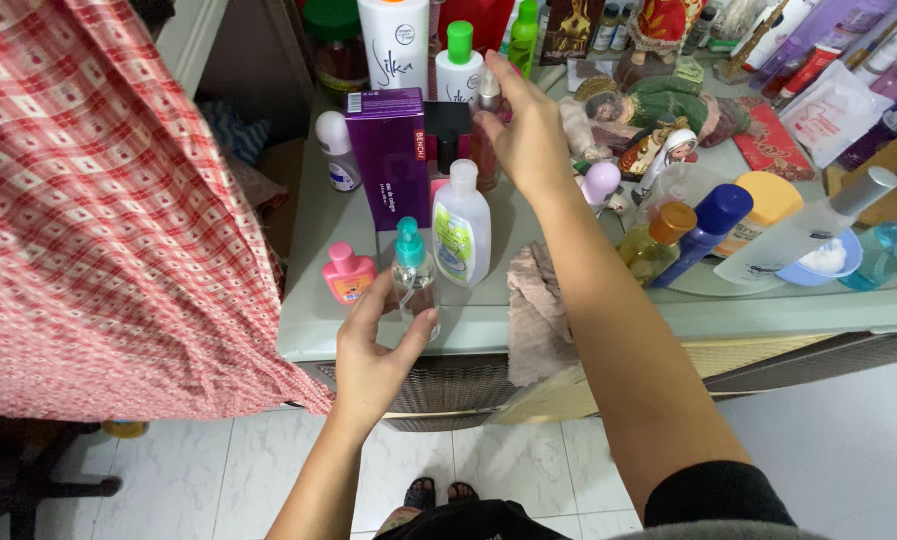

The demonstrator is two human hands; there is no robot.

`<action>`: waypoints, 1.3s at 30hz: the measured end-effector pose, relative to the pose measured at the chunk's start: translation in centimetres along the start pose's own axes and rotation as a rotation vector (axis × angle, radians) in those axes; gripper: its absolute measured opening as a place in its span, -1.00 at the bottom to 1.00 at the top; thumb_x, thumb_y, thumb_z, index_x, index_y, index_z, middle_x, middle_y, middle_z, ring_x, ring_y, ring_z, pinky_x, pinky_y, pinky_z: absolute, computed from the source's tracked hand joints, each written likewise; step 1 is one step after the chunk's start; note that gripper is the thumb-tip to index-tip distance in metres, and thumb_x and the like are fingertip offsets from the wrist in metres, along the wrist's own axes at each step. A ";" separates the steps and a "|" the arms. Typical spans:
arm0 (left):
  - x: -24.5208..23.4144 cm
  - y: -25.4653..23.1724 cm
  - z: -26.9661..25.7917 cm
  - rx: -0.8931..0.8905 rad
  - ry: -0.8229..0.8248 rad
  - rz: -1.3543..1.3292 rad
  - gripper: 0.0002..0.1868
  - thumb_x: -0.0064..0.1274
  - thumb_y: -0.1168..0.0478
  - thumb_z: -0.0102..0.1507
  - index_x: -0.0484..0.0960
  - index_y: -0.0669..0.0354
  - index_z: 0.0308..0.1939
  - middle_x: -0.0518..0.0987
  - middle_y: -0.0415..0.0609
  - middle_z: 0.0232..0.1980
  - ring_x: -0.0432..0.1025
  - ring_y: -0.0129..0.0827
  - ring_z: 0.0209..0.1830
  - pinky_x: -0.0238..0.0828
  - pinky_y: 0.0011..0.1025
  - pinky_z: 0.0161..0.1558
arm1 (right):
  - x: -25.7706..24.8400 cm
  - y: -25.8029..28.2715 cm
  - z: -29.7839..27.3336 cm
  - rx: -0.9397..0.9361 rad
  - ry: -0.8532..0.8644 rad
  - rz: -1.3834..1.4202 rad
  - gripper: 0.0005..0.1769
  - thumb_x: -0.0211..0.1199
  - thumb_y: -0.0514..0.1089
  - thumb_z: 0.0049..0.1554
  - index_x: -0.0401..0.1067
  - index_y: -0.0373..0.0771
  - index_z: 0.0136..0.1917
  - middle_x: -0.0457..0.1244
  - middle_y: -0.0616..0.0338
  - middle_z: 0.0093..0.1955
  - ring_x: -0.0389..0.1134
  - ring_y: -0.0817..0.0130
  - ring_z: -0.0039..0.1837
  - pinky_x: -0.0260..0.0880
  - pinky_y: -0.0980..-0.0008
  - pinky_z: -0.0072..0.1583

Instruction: The person wipes a bathroom cabinet surface with a cloth, then rearranges several bottles and boxes. They pour liquid from a large bottle into a smaller spray bottle, close it, and continue organizing the items on the cabinet.

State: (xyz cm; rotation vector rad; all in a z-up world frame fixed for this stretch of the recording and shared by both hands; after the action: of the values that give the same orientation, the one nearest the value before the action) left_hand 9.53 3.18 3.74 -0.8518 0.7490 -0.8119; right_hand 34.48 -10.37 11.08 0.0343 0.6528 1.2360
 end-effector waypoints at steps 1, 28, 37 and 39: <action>0.0 -0.1 0.0 0.004 -0.007 0.008 -0.34 0.31 0.32 0.15 0.47 0.37 0.32 0.64 -0.02 -0.01 0.54 -0.38 -0.01 0.46 -0.41 0.09 | -0.1 0.2 0.0 -0.027 -0.008 -0.016 -0.20 0.50 -0.39 0.07 0.27 -0.20 0.52 0.31 -0.18 0.38 0.41 -0.06 0.33 0.47 0.23 0.28; 1.6 -6.8 0.2 0.323 -0.104 0.202 -0.45 0.25 0.30 0.28 0.46 0.29 0.32 0.54 0.13 0.20 0.48 -0.13 0.11 0.47 -0.31 0.11 | -14.1 11.6 -6.2 0.278 0.006 0.094 -0.58 0.55 -0.25 0.14 0.51 -0.36 0.23 0.39 0.19 0.00 0.35 0.54 -0.05 0.41 0.51 0.00; -0.3 -4.0 -0.3 0.256 -0.130 0.229 -0.62 0.17 0.39 0.30 0.56 0.25 0.20 0.57 0.04 0.10 0.49 -0.28 -0.06 0.46 -0.38 -0.07 | -4.0 1.8 -3.7 0.250 0.045 -0.118 -0.61 0.58 -0.19 -0.01 0.52 -0.37 0.03 0.40 -0.03 -0.17 0.43 0.19 -0.17 0.41 0.26 -0.11; -0.5 -3.9 -0.5 0.257 -0.130 0.226 -0.63 0.16 0.40 0.29 0.55 0.26 0.19 0.57 0.05 0.11 0.49 -0.28 -0.07 0.46 -0.38 -0.08 | -2.7 -0.1 -3.7 0.298 0.073 -0.179 -0.60 0.61 -0.17 -0.03 0.48 -0.41 -0.06 0.37 -0.09 -0.21 0.43 0.08 -0.15 0.37 0.16 -0.10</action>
State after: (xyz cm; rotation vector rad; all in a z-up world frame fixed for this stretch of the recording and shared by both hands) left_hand 7.71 1.84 6.97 -0.5721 0.5982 -0.6279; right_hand 32.31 -13.96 9.20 0.1757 0.8805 0.9637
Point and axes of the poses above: each hand's wrist, its own z-axis towards the middle knuckle, its own x-axis out of the palm, y = z × x, the point moved 9 cm from there along z, towards the middle knuckle
